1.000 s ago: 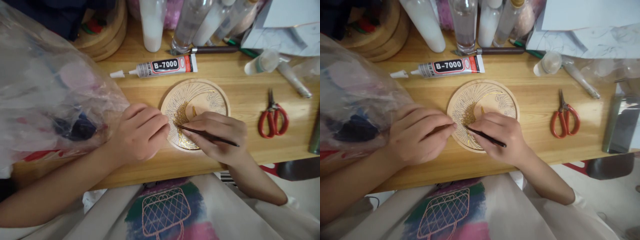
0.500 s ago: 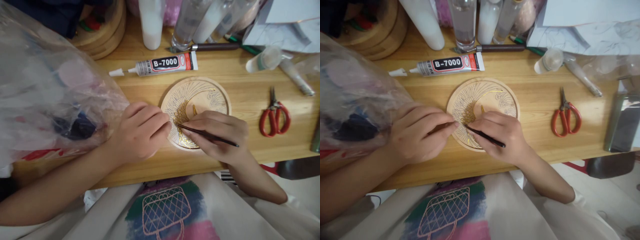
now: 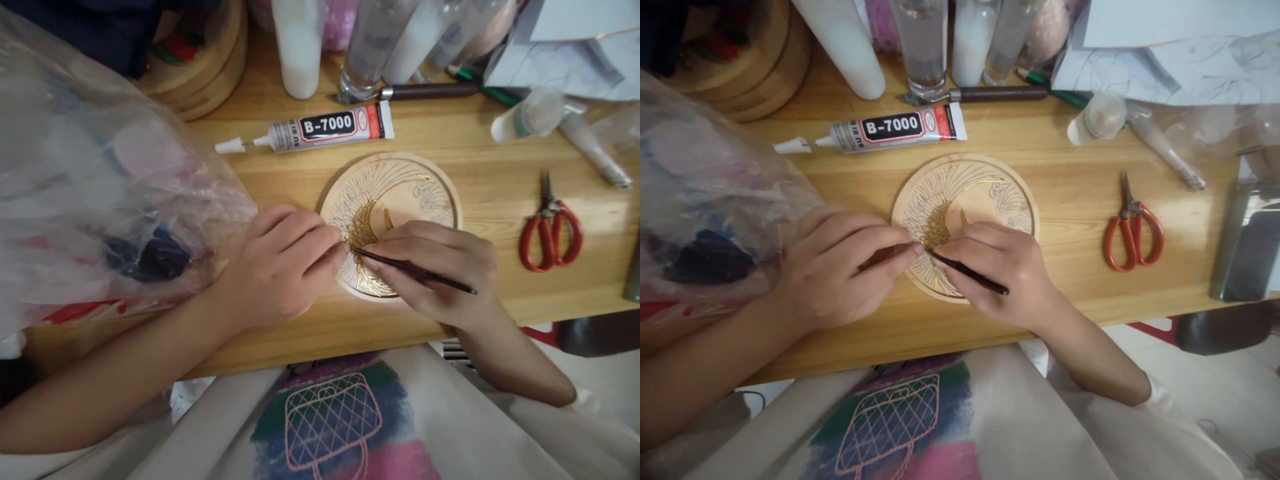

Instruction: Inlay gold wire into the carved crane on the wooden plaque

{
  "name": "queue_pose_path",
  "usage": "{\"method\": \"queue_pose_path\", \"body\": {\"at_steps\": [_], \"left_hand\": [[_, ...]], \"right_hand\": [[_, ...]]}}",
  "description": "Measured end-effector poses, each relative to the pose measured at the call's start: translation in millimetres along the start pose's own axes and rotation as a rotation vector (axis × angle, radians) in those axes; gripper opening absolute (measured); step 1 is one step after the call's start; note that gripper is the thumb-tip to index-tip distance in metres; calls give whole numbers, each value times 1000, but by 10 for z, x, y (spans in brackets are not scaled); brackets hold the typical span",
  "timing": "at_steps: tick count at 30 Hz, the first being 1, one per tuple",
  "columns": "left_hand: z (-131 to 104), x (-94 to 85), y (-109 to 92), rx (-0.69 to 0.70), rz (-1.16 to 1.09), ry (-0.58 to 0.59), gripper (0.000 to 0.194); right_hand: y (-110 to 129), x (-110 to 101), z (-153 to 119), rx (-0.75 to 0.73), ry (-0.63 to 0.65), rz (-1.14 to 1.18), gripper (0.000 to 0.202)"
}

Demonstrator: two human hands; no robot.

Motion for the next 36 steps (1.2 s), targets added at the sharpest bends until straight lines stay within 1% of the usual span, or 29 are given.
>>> {"method": "queue_pose_path", "body": {"at_steps": [7, 16, 21, 25, 29, 36], "left_hand": [[-8, 4, 2, -19, -23, 5, 10], [-1, 2, -4, -4, 7, 14, 13], [-6, -17, 3, -24, -26, 13, 12], [1, -32, 3, -2, 38, 16, 13], [13, -26, -5, 3, 11, -13, 13], [27, -33, -15, 21, 2, 10, 14]], "right_hand": [[13, -1, 11, 6, 13, 1, 16], [-10, -13, -17, -11, -24, -10, 20], [6, -18, 0, 2, -33, 11, 17], [-1, -13, -3, 9, -38, 28, 18], [-15, -2, -12, -13, -41, 45, 22], [-3, -4, 23, 34, -96, 26, 8]]}}
Point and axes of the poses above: each hand's wrist, its own z-axis towards the middle knuckle, its own x-axis out of the palm, y = z × x, the point moved 1 cm from there along z, towards the middle knuckle, and after that the axes turned 15 degrees about -y, right-handed, at the moved point
